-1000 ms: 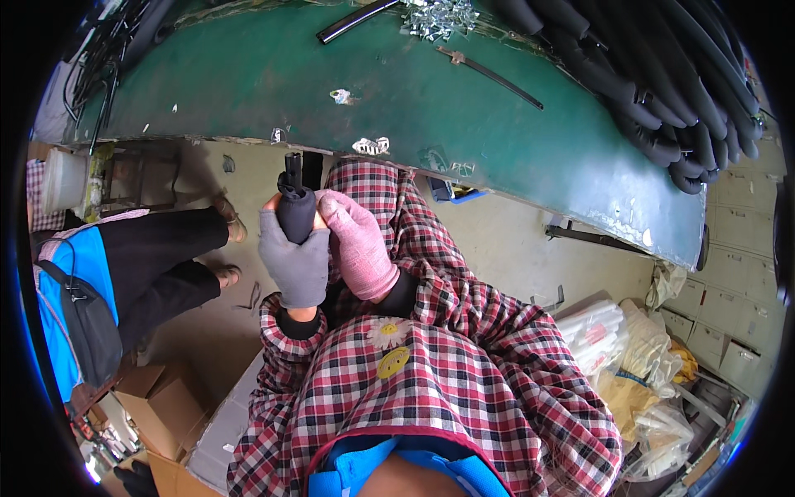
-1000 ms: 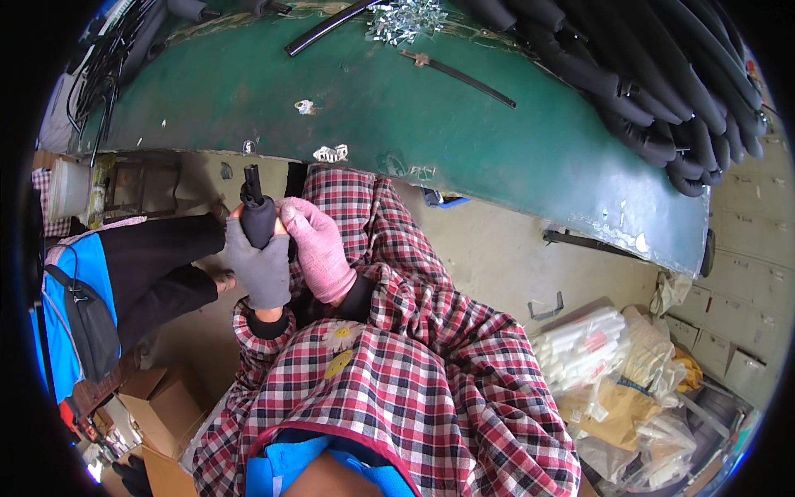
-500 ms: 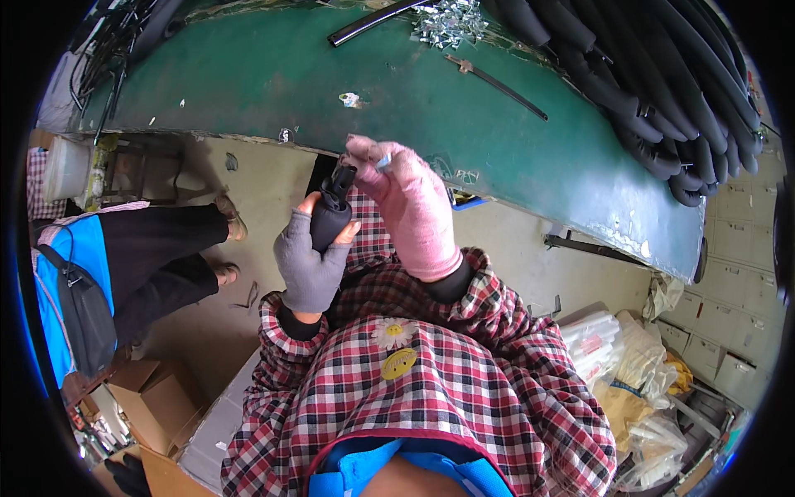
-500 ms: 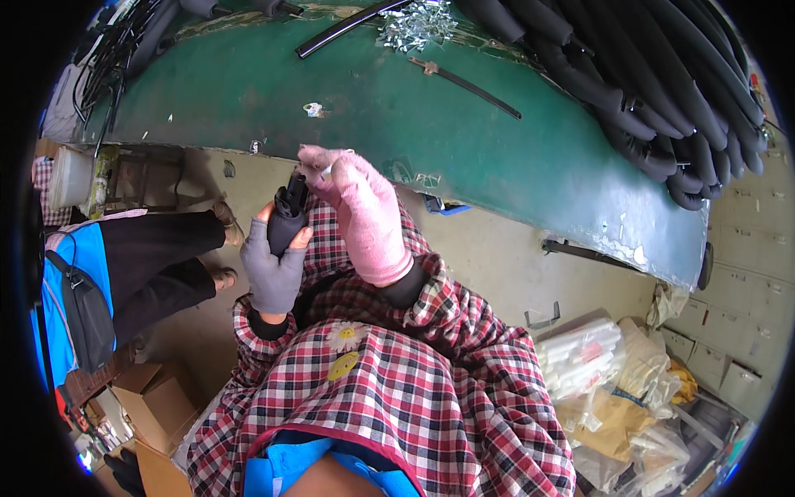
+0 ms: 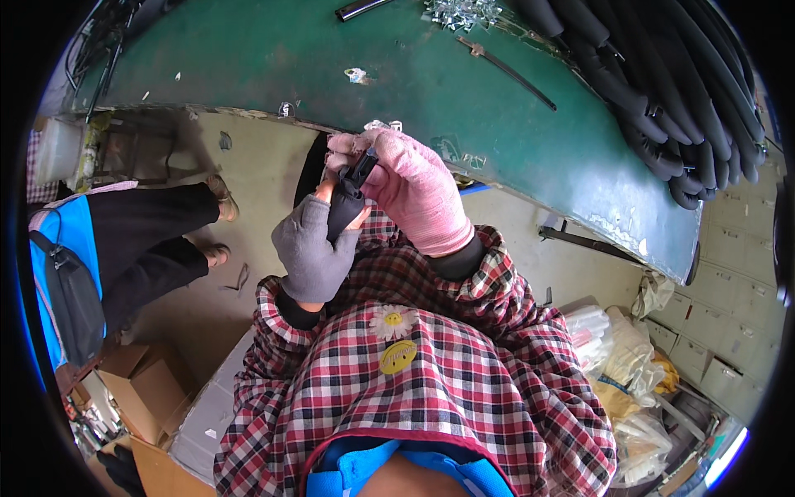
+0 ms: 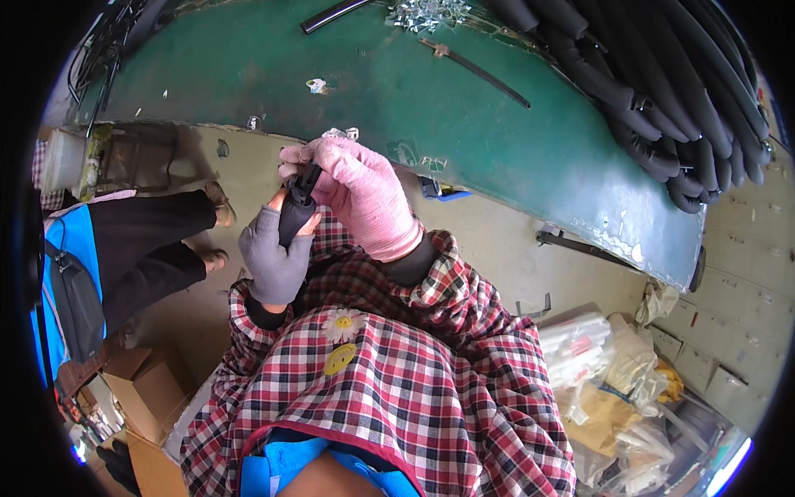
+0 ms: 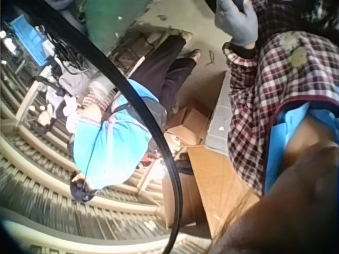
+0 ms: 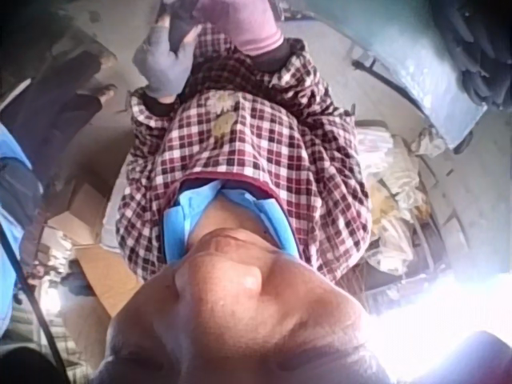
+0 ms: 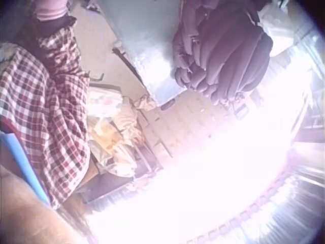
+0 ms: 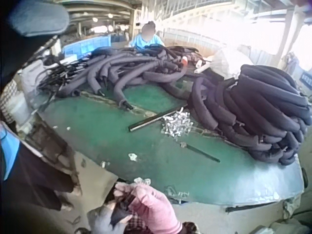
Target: The person repeatedly picks up black foam tubes and small metal clips from a green worktable, inserts the clips into the tube ends, and places the assembled pieces back on the table. The process is repeated continuously with multiple tubes and clips.
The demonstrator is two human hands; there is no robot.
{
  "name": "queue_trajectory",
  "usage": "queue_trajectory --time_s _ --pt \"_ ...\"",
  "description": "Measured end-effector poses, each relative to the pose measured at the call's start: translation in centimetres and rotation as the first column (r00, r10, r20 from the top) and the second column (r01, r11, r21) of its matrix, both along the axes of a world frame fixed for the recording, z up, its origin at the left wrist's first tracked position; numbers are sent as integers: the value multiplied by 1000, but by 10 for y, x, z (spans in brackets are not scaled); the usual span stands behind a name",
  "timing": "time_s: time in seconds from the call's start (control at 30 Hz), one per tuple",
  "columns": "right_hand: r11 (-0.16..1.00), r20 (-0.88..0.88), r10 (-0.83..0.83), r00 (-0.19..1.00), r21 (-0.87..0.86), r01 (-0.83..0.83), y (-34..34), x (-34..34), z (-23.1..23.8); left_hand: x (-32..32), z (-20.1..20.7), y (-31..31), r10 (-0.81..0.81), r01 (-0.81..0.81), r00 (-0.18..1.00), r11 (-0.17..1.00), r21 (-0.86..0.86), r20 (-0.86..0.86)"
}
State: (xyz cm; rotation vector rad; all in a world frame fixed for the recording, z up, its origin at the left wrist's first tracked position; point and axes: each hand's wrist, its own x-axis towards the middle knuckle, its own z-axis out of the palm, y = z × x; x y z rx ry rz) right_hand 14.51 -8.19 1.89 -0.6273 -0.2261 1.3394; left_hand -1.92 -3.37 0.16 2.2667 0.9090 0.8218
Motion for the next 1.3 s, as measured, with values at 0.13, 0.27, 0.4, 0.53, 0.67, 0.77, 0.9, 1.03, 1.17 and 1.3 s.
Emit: queue_trajectory --time_s 0.13,0.27,0.4,0.53,0.67,0.77,0.9,1.03,1.17,1.3 --pt "993 -44 3 999 118 2 7 -9 -14 1 1 5 -13 14 999 999 47 -34" --pt "997 -95 -6 995 75 13 8 -10 -14 2 -4 7 -19 21 999 998 51 -43" --pt "988 -43 -30 999 149 36 13 -8 -18 8 0 22 -25 34 997 993 112 -76" --pt "966 746 -182 640 13 260 -11 47 26 11 21 45 -110 109 994 993 -33 -16" --pt "867 779 129 -614 212 451 9 145 32 26 23 60 -200 201 968 980 -8 -152" --pt "878 586 387 -712 0 478 17 168 26 27 11 60 -203 203 970 979 -13 -136" --pt "886 578 459 -674 -249 390 13 167 44 17 8 55 -223 213 961 974 -77 -162" --pt "922 656 386 -648 -275 272 -1 162 45 20 15 56 -247 233 949 968 -90 -194" --pt "873 801 443 -404 -282 398 -24 141 52 16 22 54 -275 272 931 961 -49 -241" --pt "823 724 560 -404 -426 377 -22 144 60 15 27 53 -289 288 917 957 -44 -276"
